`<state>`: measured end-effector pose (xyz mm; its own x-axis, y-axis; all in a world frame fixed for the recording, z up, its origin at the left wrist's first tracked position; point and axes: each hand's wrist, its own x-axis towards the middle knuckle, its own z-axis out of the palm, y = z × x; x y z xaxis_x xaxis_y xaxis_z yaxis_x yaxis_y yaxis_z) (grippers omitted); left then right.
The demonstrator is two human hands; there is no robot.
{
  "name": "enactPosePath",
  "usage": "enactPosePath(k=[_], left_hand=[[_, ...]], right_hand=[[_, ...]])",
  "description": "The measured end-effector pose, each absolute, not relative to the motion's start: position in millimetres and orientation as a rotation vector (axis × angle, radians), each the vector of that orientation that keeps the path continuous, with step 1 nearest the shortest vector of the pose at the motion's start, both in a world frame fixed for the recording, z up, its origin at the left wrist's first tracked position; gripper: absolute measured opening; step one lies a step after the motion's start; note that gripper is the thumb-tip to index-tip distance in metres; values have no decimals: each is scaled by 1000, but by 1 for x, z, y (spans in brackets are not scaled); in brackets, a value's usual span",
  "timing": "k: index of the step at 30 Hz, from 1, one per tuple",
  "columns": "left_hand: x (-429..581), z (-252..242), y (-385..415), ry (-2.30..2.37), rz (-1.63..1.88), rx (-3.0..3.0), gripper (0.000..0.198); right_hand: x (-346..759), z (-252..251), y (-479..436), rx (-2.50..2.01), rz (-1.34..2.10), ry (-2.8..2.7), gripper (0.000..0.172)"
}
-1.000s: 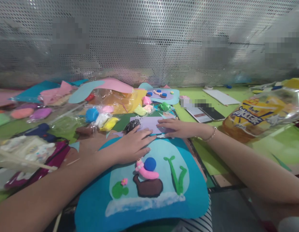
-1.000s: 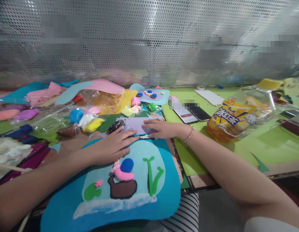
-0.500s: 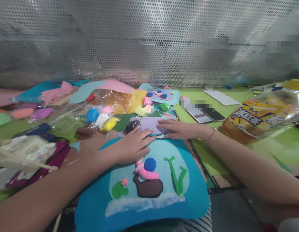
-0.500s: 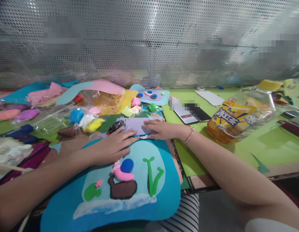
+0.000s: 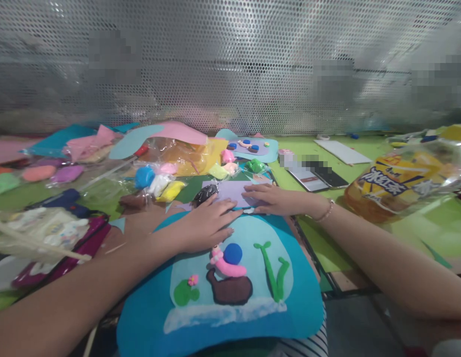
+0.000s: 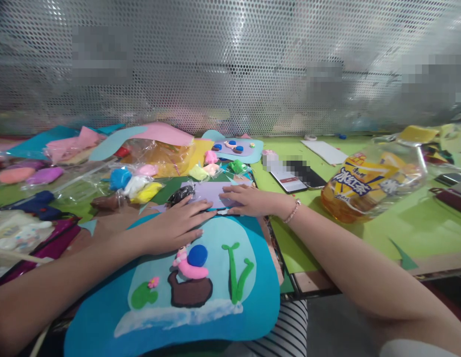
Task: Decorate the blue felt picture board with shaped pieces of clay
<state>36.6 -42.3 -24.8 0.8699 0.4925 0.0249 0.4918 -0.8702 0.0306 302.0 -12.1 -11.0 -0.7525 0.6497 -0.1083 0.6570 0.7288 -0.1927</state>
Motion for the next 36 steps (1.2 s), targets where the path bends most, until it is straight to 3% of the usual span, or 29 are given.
enactPosePath(k=[36], left_hand=[[39, -20, -42, 826, 12, 2987, 48]], right_hand=[[305, -22, -6, 1037, -262, 3004, 57]])
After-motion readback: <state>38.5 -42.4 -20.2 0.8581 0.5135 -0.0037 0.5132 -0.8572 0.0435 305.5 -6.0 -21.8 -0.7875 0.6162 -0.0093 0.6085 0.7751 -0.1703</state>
